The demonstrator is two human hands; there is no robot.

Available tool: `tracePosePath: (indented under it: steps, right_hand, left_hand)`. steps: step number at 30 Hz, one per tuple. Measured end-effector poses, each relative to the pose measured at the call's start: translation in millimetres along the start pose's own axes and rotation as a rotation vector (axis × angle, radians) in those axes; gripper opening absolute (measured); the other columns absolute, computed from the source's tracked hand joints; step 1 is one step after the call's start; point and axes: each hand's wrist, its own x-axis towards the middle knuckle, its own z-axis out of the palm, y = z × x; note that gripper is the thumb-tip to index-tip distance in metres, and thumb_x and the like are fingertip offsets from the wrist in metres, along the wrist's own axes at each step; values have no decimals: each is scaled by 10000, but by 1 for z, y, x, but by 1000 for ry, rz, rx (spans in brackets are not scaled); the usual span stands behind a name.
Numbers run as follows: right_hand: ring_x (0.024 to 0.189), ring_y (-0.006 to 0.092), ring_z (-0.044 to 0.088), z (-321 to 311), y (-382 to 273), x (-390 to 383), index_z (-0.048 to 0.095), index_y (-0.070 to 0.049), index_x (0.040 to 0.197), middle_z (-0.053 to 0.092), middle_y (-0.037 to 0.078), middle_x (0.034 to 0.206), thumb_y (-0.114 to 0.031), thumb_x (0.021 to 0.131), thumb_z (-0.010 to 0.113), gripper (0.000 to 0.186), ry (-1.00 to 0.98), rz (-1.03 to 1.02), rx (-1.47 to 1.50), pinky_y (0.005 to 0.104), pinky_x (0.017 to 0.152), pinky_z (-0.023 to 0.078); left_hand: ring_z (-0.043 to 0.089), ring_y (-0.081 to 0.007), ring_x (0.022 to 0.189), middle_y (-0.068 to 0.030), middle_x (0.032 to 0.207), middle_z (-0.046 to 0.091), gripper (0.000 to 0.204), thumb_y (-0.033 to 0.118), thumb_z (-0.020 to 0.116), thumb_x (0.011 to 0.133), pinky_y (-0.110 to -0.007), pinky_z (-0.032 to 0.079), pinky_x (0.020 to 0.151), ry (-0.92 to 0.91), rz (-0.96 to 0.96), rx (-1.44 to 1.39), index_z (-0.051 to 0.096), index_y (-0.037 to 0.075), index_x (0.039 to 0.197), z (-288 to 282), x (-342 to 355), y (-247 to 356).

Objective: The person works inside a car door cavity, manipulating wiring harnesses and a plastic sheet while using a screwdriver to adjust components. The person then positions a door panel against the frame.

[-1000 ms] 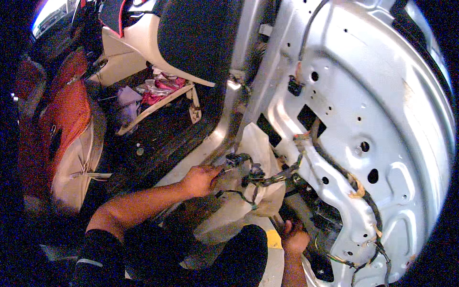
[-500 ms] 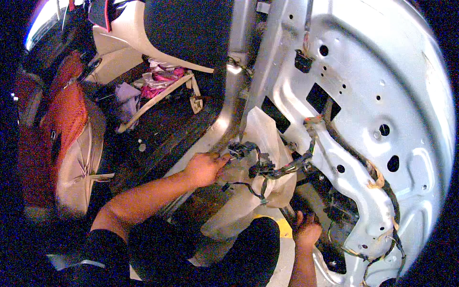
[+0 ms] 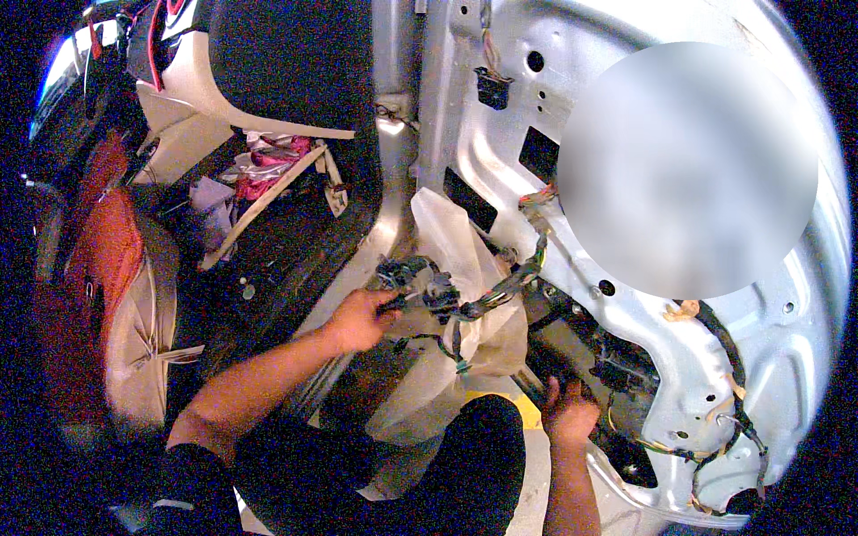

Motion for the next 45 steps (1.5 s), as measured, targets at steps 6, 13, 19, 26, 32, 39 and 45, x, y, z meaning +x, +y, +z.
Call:
tracePosePath:
  steps: [6, 13, 19, 26, 32, 39, 45]
  right_hand:
    - [592, 407, 636, -7, -2, 1, 625, -25, 870, 662, 202, 739, -326, 906, 658, 304, 38, -34, -28, 504, 564, 528]
    - [568, 392, 623, -2, 0, 3, 596, -35, 802, 645, 193, 704, -299, 895, 669, 289, 61, -40, 14, 494, 518, 508]
    - [580, 382, 615, -4, -1, 3, 601, -46, 815, 631, 177, 691, -263, 882, 665, 236, 91, -61, -9, 480, 519, 499]
    - [579, 362, 626, -3, 3, 3, 600, -38, 815, 635, 172, 692, -248, 884, 660, 229, 50, -91, 0, 472, 521, 512]
    - [582, 380, 618, -3, -1, 2, 591, -55, 792, 627, 172, 677, -240, 874, 666, 216, 81, -53, 0, 483, 511, 508]
    - [629, 380, 622, -6, -3, 1, 601, -42, 822, 629, 180, 713, -179, 866, 664, 157, 88, -49, 13, 479, 561, 510]
    - [659, 374, 629, -1, 3, -3, 606, -35, 849, 636, 179, 753, -162, 874, 656, 139, 38, -42, 13, 467, 560, 508]
  left_hand:
    - [652, -288, 663, -147, 965, 677, 433, 175, 663, 854, -362, 535, 565, 255, 670, 795, 578, 26, 1252, 3, -12, 8]
    - [656, -290, 712, -152, 904, 656, 393, 176, 652, 865, -369, 527, 568, 56, 596, 897, 589, 28, 1223, -8, -3, 1]
    - [640, -255, 708, -128, 890, 652, 390, 192, 657, 875, -357, 522, 562, 128, 371, 633, 584, 16, 1214, -2, -5, 5]
    - [565, -171, 637, -90, 926, 651, 407, 231, 664, 900, -288, 465, 501, -83, -43, -46, 578, 15, 1234, -4, -4, 11]
    - [543, -160, 597, -73, 888, 638, 415, 233, 677, 902, -316, 484, 502, -4, 66, 218, 585, 33, 1254, 2, -7, 8]
    - [499, -117, 547, -71, 976, 683, 372, 243, 663, 899, -262, 420, 456, 105, -6, -29, 595, 31, 1197, -1, -9, 18]
    - [456, -94, 538, -64, 911, 664, 320, 236, 660, 923, -207, 379, 432, -122, -286, -393, 610, 41, 1172, -16, -8, 18]
